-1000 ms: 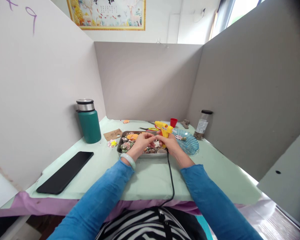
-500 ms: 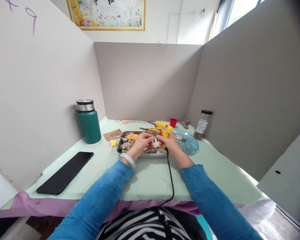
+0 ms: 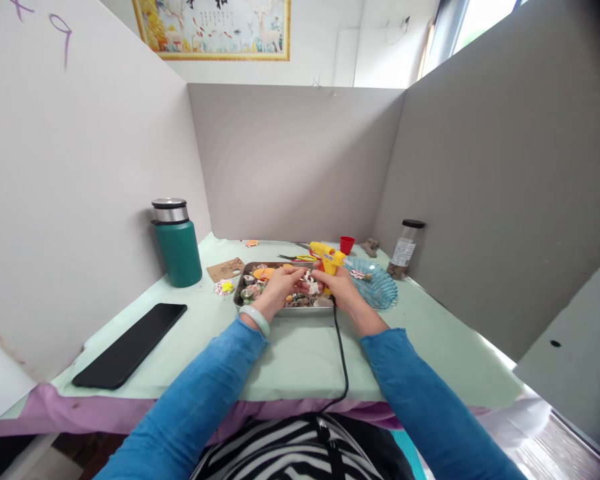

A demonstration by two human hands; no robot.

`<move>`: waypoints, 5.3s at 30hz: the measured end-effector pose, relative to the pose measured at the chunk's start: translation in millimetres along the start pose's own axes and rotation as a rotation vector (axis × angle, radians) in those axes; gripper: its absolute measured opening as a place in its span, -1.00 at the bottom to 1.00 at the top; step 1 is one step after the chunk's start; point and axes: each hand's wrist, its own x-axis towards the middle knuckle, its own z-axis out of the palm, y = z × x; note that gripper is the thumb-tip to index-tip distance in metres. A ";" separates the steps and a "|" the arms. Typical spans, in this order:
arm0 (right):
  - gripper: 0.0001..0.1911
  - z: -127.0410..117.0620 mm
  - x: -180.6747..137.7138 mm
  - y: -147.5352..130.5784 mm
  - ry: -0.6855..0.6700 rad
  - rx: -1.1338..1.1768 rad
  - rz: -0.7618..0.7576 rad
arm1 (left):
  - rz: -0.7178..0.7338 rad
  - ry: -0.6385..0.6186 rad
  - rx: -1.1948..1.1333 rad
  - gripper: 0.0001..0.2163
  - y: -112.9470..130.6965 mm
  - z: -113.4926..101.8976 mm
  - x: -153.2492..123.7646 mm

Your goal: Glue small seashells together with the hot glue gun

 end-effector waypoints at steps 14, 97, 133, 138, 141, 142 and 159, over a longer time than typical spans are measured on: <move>-0.73 -1.0 0.0 0.4 0.000 -0.005 -0.005 | 0.097 0.079 0.020 -0.80 -3.8 -2.5 0.9; -0.71 0.0 -2.8 -5.8 0.011 -0.014 -0.002 | 0.027 -0.116 0.152 -0.62 3.7 -0.3 -6.9; -0.73 -3.5 -0.1 0.0 -0.025 -0.044 0.002 | 0.038 -0.007 0.099 -0.73 0.9 -1.3 -3.5; -0.72 -3.4 -0.2 -0.2 -0.022 -0.043 0.005 | 0.059 -0.023 0.096 -0.74 0.1 -2.0 -3.1; -0.71 -2.1 -1.1 -2.2 -0.024 -0.037 0.009 | 0.046 -0.010 0.084 -0.76 1.6 -1.0 -4.2; -0.70 -1.6 -1.5 -3.0 -0.026 -0.031 0.012 | 0.037 -0.011 0.084 -0.76 2.2 -0.6 -4.6; -0.65 2.4 -3.7 -7.0 -0.040 -0.002 0.004 | -0.051 -0.065 0.114 -0.80 2.2 -1.0 -3.9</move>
